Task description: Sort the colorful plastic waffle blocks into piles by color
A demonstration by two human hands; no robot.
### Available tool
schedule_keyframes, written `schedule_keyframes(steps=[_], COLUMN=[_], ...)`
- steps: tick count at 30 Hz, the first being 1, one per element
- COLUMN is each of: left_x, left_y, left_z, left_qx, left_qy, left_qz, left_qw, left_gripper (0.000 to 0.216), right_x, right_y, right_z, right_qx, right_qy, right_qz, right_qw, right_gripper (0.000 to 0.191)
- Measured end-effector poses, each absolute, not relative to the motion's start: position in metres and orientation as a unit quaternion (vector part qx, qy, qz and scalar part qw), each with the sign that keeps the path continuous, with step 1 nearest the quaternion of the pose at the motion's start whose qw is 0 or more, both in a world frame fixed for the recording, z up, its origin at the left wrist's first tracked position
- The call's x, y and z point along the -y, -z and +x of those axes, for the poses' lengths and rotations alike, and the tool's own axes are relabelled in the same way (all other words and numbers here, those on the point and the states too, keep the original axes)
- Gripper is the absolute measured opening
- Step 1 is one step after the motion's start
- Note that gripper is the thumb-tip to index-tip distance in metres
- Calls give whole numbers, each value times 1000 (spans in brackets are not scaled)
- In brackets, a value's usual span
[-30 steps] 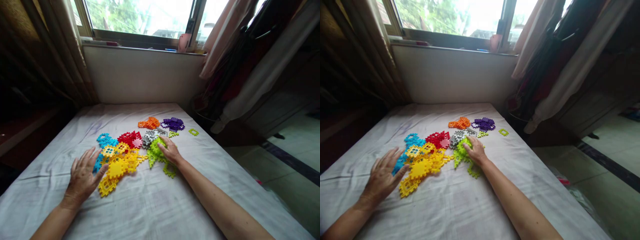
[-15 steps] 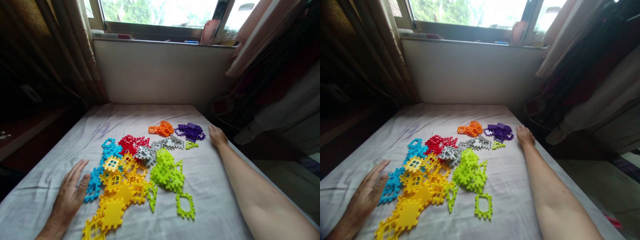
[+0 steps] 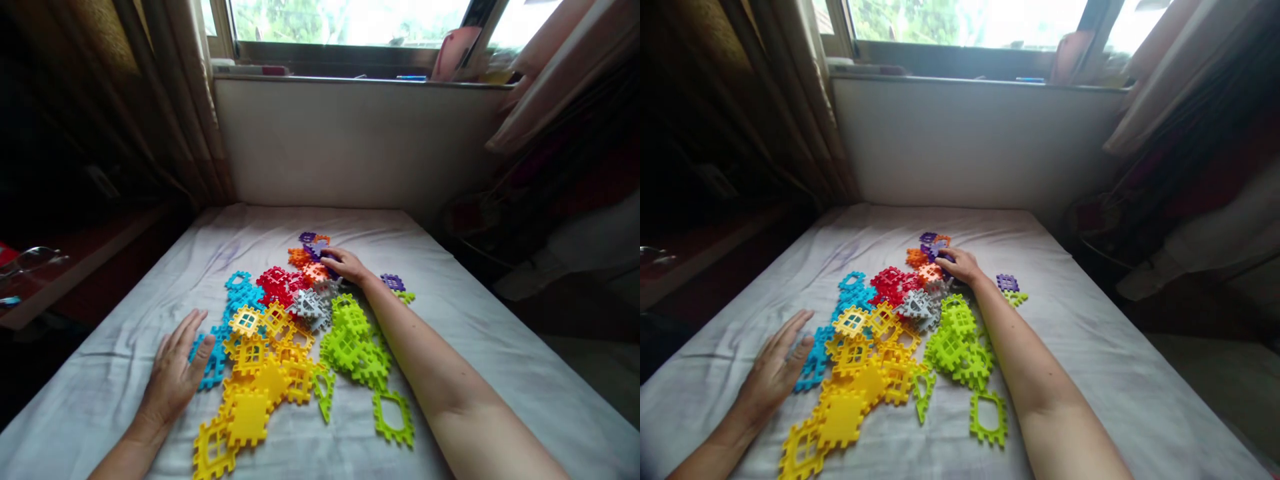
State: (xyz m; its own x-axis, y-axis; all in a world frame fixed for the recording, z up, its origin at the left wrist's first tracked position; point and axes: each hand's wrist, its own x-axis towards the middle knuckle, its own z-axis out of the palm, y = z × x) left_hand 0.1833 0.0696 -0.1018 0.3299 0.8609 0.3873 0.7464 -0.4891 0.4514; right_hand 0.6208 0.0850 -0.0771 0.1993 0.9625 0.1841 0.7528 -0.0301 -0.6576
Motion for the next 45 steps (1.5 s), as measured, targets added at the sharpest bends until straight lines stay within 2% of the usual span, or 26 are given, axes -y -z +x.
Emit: schedule_keyframes(steps=[5,9,13,16,18,21,25,29,32,38,41,43,45], left_x=[-69,-69,-68,-65,-63,-59,-55,-55,-58,-62,-63,-63,-63], left_y=[103,102,100,98,97,96,96,95,94,93,93,93,92], left_z=[191,197,197,196,195,195,195,194,194,197,200,201,203], left_qx=[-508,-509,-486,-462,-458,-464,-472,-478,-475,-472,-468,-464,-462], left_qy=[-283,-317,-360,-384,-379,-364,-346,-342,-347,-358,-362,-362,-359], left_qz=[809,796,790,790,792,795,799,797,795,793,796,800,803], left_qw=[85,76,100,124,135,138,136,140,146,140,128,121,116], left_gripper=[62,60,62,60,60,59,56,56,57,62,64,63,63], right_x=[-89,-85,-96,-117,-132,-152,-172,-174,-154,-72,-29,1,30], right_y=[65,50,33,22,20,29,51,63,64,52,40,34,34], right_z=[525,456,427,452,487,539,572,557,527,486,520,559,594], right_qx=[698,741,754,721,635,512,479,562,616,699,626,493,410], right_qy=[-179,-177,-179,-155,-115,-90,-117,-150,-179,-268,-215,-111,-63], right_qz=[-608,-572,-525,-574,-690,-798,-825,-772,-723,-584,-675,-799,-851], right_qw=[333,306,352,357,328,305,277,256,256,315,327,326,321], right_gripper=[45,45,40,36,33,41,48,37,33,53,47,39,38])
